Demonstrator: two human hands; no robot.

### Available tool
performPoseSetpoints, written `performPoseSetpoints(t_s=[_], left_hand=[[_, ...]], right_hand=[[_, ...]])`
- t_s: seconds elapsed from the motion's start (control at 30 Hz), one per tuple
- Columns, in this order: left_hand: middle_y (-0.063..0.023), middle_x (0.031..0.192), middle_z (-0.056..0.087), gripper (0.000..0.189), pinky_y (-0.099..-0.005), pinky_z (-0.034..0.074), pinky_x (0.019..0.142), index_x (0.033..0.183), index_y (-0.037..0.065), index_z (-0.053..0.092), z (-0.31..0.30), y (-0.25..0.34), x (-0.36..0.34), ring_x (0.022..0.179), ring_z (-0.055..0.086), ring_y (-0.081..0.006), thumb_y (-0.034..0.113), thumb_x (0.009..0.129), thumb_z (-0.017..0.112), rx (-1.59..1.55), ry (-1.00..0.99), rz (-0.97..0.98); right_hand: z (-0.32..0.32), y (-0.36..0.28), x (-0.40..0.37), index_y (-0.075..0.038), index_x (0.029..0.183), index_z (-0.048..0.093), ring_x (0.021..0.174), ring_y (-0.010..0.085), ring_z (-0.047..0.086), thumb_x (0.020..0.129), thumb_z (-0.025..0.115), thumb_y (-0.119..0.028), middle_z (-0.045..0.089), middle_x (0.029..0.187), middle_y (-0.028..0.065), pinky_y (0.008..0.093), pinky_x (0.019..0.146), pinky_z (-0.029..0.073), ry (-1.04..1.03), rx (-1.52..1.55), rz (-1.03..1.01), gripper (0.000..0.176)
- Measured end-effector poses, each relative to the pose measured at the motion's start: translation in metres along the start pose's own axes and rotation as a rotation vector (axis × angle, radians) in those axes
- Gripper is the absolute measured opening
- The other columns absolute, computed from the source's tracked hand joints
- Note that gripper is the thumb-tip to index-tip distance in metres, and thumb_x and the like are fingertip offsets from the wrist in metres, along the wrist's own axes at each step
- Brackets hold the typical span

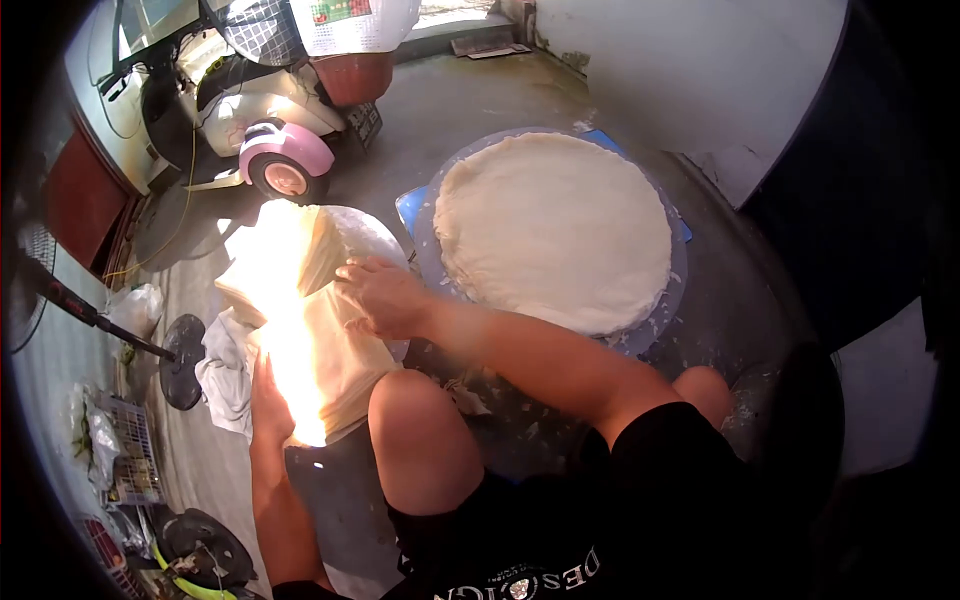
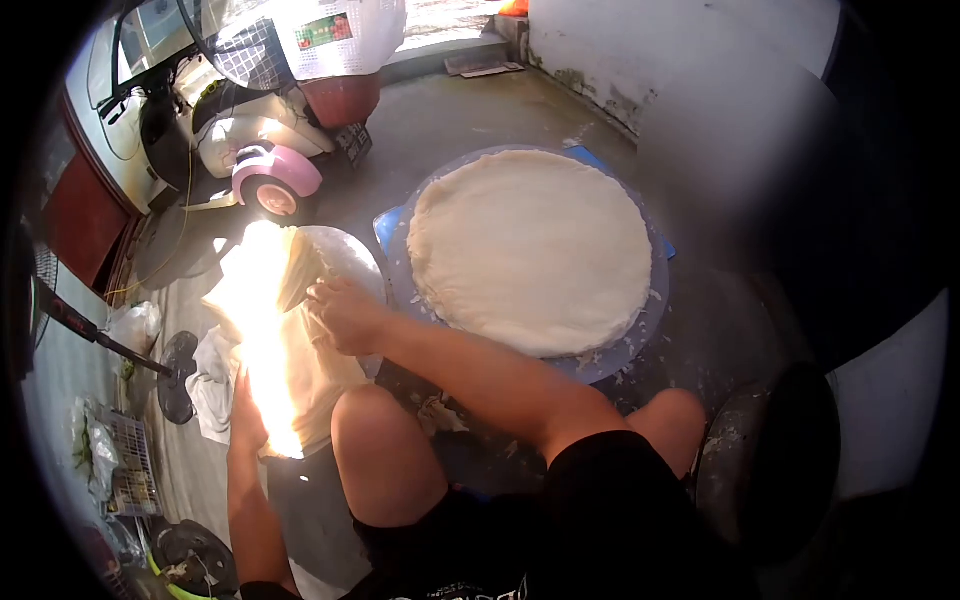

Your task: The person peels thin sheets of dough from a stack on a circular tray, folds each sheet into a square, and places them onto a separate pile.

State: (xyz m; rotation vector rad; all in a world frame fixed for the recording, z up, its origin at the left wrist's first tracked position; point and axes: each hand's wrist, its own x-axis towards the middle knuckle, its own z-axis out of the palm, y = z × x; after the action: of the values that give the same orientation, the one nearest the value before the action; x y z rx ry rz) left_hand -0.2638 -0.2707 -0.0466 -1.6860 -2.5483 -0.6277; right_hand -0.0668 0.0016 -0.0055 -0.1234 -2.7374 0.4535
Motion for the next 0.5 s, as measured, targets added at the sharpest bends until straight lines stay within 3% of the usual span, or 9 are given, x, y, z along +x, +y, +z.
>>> performPoseSetpoints(t_s=[0.03, 0.1, 0.17, 0.2, 0.27, 0.33, 0.4, 0.47, 0.5], left_hand=[[-0.0251, 0.144, 0.048, 0.059, -0.0419, 0.034, 0.114, 0.145, -0.005, 0.04, 0.004, -0.008, -0.001, 0.136, 0.043, -0.0394, 0.003, 0.088, 0.056, 0.039, 0.031, 0.001], [-0.0253, 0.145, 0.047, 0.061, -0.0441, 0.033, 0.114, 0.145, -0.006, 0.039, -0.009, 0.017, 0.006, 0.137, 0.041, -0.0416, -0.001, 0.086, 0.053, 0.147, 0.014, -0.083], [-0.0255, 0.145, 0.047, 0.061, -0.0451, 0.034, 0.114, 0.144, -0.006, 0.04, -0.017, 0.036, 0.015, 0.136, 0.042, -0.0421, 0.001, 0.086, 0.056, 0.158, 0.059, -0.021], [-0.0256, 0.145, 0.047, 0.061, -0.0461, 0.035, 0.113, 0.144, -0.006, 0.041, -0.021, 0.046, 0.019, 0.135, 0.042, -0.0427, 0.003, 0.086, 0.059, 0.169, 0.113, 0.026], [-0.0255, 0.143, 0.049, 0.062, -0.0466, 0.037, 0.111, 0.142, -0.007, 0.043, -0.044, 0.11, 0.035, 0.133, 0.045, -0.0427, 0.007, 0.085, 0.066, -0.006, 0.113, 0.06], [-0.0247, 0.138, 0.053, 0.062, -0.0458, 0.04, 0.109, 0.139, -0.005, 0.048, -0.055, 0.164, 0.051, 0.129, 0.049, -0.0424, 0.011, 0.083, 0.072, -0.313, 0.105, 0.132], [-0.0229, 0.133, 0.058, 0.059, -0.0445, 0.041, 0.107, 0.134, -0.001, 0.055, -0.05, 0.205, 0.069, 0.126, 0.052, -0.0423, 0.011, 0.08, 0.076, -0.284, 0.16, 0.256], [-0.0199, 0.132, 0.059, 0.054, -0.0443, 0.042, 0.107, 0.13, 0.003, 0.06, -0.045, 0.241, 0.093, 0.125, 0.055, -0.0394, 0.012, 0.079, 0.078, -0.277, 0.15, 0.414], [-0.0151, 0.132, 0.062, 0.052, -0.0421, 0.041, 0.109, 0.128, 0.005, 0.063, -0.045, 0.269, 0.1, 0.129, 0.054, -0.0323, 0.007, 0.078, 0.078, -0.312, 0.097, 0.4]], right_hand=[[-0.011, 0.012, -0.014, -0.003, 0.139, 0.053, 0.139, 0.0353, 0.041, 0.088, 0.069, -0.043, 0.048, 0.147, 0.0184, 0.0461, 0.117, 0.029, 0.005, -0.005, 0.015, 0.066], [-0.043, 0.048, -0.056, -0.002, 0.126, 0.061, 0.126, 0.0331, 0.053, 0.086, 0.072, -0.03, 0.061, 0.131, 0.0163, 0.0439, 0.109, 0.039, 0.126, -0.066, 0.123, 0.05], [-0.072, 0.094, -0.104, -0.004, 0.114, 0.067, 0.113, 0.0334, 0.061, 0.083, 0.07, -0.026, 0.067, 0.114, 0.016, 0.0437, 0.1, 0.046, 0.139, -0.093, 0.271, 0.038], [-0.074, 0.125, -0.134, -0.006, 0.11, 0.07, 0.109, 0.0333, 0.062, 0.083, 0.068, -0.024, 0.068, 0.11, 0.0158, 0.0432, 0.096, 0.049, 0.253, -0.165, 0.336, 0.032], [-0.097, 0.172, -0.195, -0.008, 0.111, 0.07, 0.11, 0.0342, 0.062, 0.084, 0.067, -0.026, 0.068, 0.114, 0.0166, 0.0446, 0.095, 0.05, 0.201, -0.164, 0.746, 0.032], [-0.124, 0.211, -0.251, -0.007, 0.101, 0.072, 0.101, 0.0359, 0.066, 0.081, 0.065, -0.018, 0.071, 0.105, 0.0159, 0.0452, 0.088, 0.052, 0.224, -0.18, 1.028, 0.024], [-0.146, 0.24, -0.296, -0.007, 0.098, 0.074, 0.1, 0.0361, 0.067, 0.08, 0.064, -0.014, 0.072, 0.103, 0.0161, 0.0438, 0.087, 0.053, 0.254, -0.134, 1.264, 0.021], [-0.152, 0.258, -0.334, -0.007, 0.101, 0.073, 0.102, 0.0353, 0.067, 0.081, 0.064, -0.014, 0.072, 0.107, 0.0162, 0.0429, 0.088, 0.053, 0.361, -0.105, 1.368, 0.023], [-0.147, 0.262, -0.346, -0.007, 0.101, 0.073, 0.102, 0.0353, 0.067, 0.081, 0.064, -0.014, 0.072, 0.107, 0.0162, 0.0429, 0.088, 0.053, 0.363, -0.098, 1.381, 0.023]])
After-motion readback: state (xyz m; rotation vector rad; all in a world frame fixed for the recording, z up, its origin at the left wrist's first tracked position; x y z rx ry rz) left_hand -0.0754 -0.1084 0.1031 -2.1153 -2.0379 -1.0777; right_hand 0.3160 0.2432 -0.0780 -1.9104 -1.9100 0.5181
